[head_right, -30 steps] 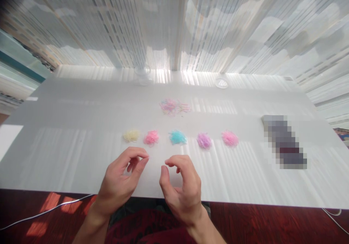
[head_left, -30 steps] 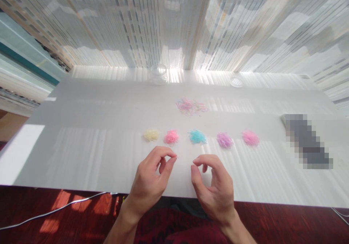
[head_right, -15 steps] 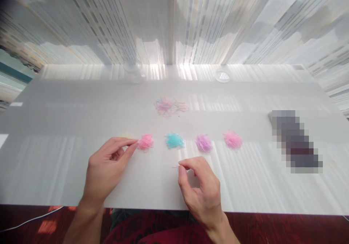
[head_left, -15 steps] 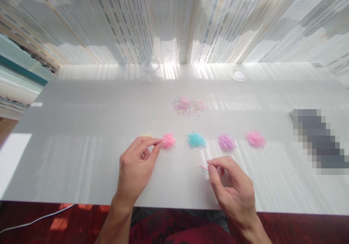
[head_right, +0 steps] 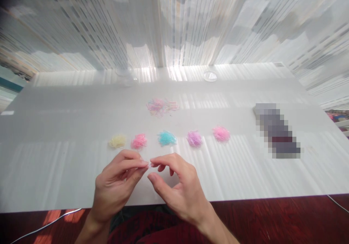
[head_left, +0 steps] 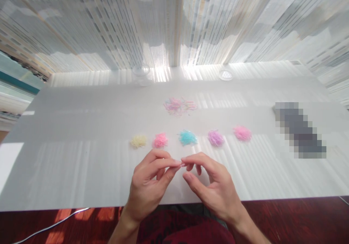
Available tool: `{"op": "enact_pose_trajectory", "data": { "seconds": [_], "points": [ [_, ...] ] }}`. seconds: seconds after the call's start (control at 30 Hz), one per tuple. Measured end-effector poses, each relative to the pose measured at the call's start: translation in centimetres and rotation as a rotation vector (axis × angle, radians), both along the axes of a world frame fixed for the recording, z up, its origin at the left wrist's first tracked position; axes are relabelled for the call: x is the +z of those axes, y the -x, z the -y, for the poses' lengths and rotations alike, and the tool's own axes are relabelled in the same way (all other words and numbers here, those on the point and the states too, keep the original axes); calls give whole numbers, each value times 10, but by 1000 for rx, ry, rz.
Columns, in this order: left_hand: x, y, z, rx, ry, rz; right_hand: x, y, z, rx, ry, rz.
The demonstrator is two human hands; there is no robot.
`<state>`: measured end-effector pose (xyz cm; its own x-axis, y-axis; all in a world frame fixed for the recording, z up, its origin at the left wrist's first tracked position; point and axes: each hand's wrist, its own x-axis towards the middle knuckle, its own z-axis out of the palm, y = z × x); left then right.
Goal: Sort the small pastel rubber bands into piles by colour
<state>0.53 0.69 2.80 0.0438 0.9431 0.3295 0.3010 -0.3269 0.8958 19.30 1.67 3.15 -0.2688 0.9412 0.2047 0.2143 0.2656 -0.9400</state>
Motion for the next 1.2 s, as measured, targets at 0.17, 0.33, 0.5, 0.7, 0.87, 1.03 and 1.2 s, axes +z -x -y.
{"op": "enact_pose_trajectory", "data": {
  "seconds": [0.17,0.33,0.5,0.7,0.87,1.03,1.2],
  "points": [
    [0,-8,4,-54,3,-19,4,-8,3,-25,-11,18],
    [2,-20,1,-73,-47,-122,5,-28,8,-109,-77,102],
    [-1,-32,-7,-116,-116,-246,10,-47,6,-149,-169,185],
    [-12,-32,-8,-122,-131,-395,0,-101,-17,-502,-235,386],
    [-20,-22,-1,-73,-84,-464,-20,-136,-38,-713,-149,482],
    [-20,-23,-1,-53,-93,-483,-25,-136,-43,-690,-130,478],
    [-20,-25,-4,-57,-83,-485,-26,-137,-42,-683,-121,479]
  ]
}}
